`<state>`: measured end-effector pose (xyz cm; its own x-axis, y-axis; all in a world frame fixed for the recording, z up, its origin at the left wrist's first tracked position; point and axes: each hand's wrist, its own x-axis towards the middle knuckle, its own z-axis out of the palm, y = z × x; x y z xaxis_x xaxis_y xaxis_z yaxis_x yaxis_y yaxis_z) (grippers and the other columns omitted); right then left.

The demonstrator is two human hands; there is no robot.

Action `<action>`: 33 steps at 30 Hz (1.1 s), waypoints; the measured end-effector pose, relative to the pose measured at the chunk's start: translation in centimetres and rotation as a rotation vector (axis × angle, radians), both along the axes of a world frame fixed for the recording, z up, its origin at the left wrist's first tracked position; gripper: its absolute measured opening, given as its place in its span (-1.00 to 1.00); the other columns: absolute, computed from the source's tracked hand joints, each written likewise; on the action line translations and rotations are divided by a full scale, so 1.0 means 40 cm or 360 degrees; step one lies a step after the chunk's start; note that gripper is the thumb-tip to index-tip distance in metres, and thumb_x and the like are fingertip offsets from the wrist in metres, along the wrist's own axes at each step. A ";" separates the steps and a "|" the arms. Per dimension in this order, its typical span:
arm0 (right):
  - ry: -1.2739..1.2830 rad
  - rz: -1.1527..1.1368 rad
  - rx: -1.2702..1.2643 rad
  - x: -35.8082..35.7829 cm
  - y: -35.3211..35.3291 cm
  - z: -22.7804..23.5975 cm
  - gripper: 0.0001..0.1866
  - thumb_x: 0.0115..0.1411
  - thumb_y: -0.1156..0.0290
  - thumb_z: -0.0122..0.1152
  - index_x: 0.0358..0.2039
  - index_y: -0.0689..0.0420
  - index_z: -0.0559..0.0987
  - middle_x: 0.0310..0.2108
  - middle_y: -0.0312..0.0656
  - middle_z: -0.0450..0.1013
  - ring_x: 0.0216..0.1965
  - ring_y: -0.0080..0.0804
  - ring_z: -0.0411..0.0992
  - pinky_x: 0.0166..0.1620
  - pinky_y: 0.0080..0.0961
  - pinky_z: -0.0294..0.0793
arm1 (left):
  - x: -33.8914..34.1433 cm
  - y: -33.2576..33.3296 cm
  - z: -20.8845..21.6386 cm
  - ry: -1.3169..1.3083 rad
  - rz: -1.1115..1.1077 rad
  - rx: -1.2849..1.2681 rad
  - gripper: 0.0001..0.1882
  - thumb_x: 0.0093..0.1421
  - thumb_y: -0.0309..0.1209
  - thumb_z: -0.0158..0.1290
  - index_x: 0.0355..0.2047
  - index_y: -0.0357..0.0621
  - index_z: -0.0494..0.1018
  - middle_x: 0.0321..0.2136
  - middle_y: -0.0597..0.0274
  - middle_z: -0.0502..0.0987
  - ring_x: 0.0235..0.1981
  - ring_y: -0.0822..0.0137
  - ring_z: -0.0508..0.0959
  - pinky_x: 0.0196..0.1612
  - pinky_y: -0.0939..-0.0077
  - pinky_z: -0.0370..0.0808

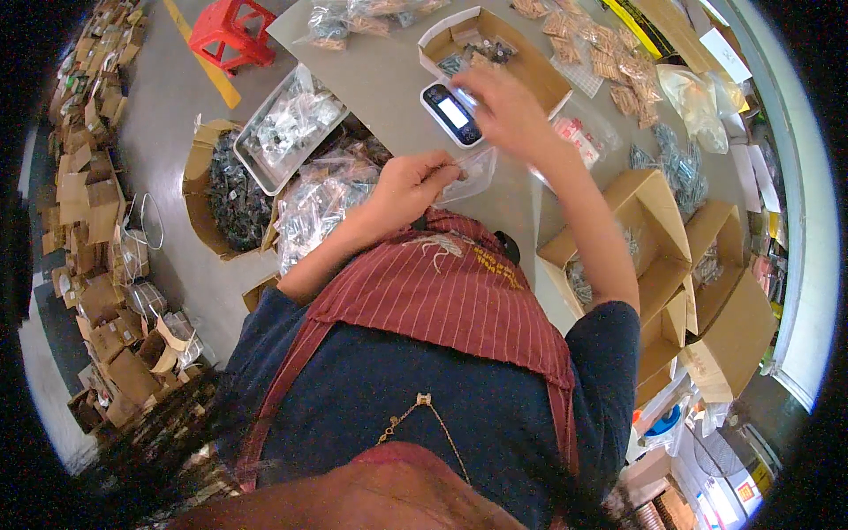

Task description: The person picks up bags of metal fasteners from boxes on a table, places them individually on a digital scale to verify weight, and then places the bags into other boxes.

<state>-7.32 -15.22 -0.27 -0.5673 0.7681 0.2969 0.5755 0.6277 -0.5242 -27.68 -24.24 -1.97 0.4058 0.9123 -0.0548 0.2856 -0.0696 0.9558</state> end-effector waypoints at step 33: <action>-0.0606 0.0340 0.0524 0.001 -0.251 0.104 -0.74 -0.09 0.53 0.16 -0.29 0.18 0.55 -0.26 -0.20 0.41 -0.23 -0.26 0.42 -0.12 -0.36 0.41 | 0.036 0.002 0.016 0.0153 0.0024 0.0120 -0.78 0.22 -0.37 0.04 -0.18 -0.14 0.59 -0.55 -0.08 0.55 -0.52 -0.02 0.59 -0.44 0.23 0.49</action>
<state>-7.29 -25.25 3.89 -0.8150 0.5250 0.2451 0.5278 0.8473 -0.0597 -26.24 -24.14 -1.33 0.3880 0.9214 -0.0240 0.3773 -0.1350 0.9162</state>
